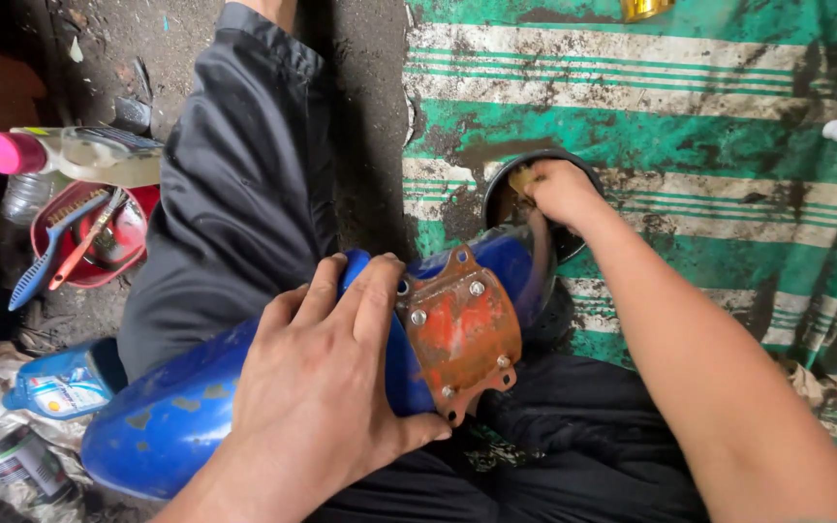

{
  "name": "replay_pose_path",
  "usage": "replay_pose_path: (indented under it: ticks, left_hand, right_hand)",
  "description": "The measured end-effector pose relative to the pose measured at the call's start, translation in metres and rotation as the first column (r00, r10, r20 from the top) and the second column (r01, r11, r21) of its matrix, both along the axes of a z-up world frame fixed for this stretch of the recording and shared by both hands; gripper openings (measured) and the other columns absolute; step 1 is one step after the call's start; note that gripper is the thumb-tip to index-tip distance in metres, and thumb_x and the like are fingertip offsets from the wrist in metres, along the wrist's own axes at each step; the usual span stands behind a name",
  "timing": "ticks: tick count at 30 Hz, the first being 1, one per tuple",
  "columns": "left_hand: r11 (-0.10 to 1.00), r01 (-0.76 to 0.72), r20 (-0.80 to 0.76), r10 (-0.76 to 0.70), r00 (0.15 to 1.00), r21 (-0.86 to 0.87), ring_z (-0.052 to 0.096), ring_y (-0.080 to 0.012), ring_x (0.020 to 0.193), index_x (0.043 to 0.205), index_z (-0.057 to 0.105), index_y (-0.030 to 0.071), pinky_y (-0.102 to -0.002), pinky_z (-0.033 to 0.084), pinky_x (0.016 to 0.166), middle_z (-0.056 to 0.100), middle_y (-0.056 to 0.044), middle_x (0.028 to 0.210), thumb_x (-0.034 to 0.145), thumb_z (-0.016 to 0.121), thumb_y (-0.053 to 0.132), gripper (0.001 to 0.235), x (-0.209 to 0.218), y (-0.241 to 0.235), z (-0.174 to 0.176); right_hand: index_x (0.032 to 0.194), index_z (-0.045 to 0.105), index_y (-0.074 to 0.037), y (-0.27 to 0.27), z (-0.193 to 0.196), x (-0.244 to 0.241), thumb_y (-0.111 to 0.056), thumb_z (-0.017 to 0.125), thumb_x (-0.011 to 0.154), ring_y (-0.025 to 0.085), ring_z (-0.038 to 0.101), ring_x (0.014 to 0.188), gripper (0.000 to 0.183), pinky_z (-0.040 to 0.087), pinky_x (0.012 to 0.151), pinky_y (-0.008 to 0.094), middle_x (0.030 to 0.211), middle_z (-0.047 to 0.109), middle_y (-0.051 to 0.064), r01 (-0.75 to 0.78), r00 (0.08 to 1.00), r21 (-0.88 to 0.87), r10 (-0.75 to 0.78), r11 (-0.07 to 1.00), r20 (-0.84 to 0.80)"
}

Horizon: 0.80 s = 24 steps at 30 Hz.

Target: The person sits on the ground and sands a rusty metal plate attached to a blue plastic object using a sanding block. They repeatedly dip the sanding block into a small container of liquid to wet it before continuing to sand the metal surface.

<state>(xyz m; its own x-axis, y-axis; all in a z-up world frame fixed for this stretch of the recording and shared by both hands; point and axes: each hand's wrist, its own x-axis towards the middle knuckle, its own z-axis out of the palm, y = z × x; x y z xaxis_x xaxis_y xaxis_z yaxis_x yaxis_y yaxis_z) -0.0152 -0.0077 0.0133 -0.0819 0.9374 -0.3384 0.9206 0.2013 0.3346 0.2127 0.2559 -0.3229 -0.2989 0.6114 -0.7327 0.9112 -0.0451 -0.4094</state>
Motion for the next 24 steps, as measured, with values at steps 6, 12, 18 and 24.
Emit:
replay_pose_path:
  ticks: [6,12,18,24]
  left_hand:
    - [0.999,-0.044,0.059,0.045,0.997,-0.013,0.059,-0.0533,0.141,0.157,0.046,0.000,-0.057,0.047,0.104,0.066,-0.015,0.147,0.040,0.111,0.081,0.156,-0.006,0.002,-0.001]
    - [0.999,-0.053,0.058,0.052,0.997,0.009,0.061,-0.0537,0.137,0.155,0.048,-0.001,-0.059,0.049,0.101,0.069,-0.017,0.142,0.038,0.113,0.080,0.156,-0.004,0.004,-0.005]
    - [0.999,-0.054,0.045,0.054,0.998,-0.004,0.060,-0.0533,0.141,0.155,0.048,-0.001,-0.059,0.047,0.103,0.067,-0.014,0.144,0.038,0.111,0.083,0.157,0.002,0.008,-0.007]
    - [0.999,-0.034,0.029,0.033,0.999,0.036,0.063,-0.0506,0.135,0.153,0.052,-0.004,-0.056,0.050,0.099,0.069,-0.015,0.139,0.044,0.107,0.084,0.150,0.003,0.011,-0.006]
  right_hand:
    - [0.135,0.075,0.001,0.008,-0.096,0.006,-0.032,0.066,0.092,0.049,0.065,0.132,0.055,0.052,0.112,0.050,0.147,0.070,0.025,-0.155,0.985,0.090,0.147,0.984,0.089]
    - [0.135,0.074,-0.003,-0.002,0.095,0.000,-0.017,0.067,0.106,0.038,0.076,0.109,0.032,0.060,0.098,0.053,0.125,0.079,0.018,-0.276,0.947,0.088,0.255,0.957,0.196]
    - [0.108,0.078,0.001,-0.048,0.281,0.005,-0.004,0.070,0.099,0.025,0.061,0.071,0.013,0.049,0.067,0.039,0.104,0.076,0.010,-0.289,0.817,0.530,0.494,0.797,-0.296]
    - [0.102,0.076,-0.012,-0.097,0.308,-0.028,-0.029,0.096,0.077,0.021,0.068,0.072,0.036,0.055,0.074,0.035,0.088,0.080,-0.002,-0.395,0.642,0.441,0.586,0.806,-0.494]
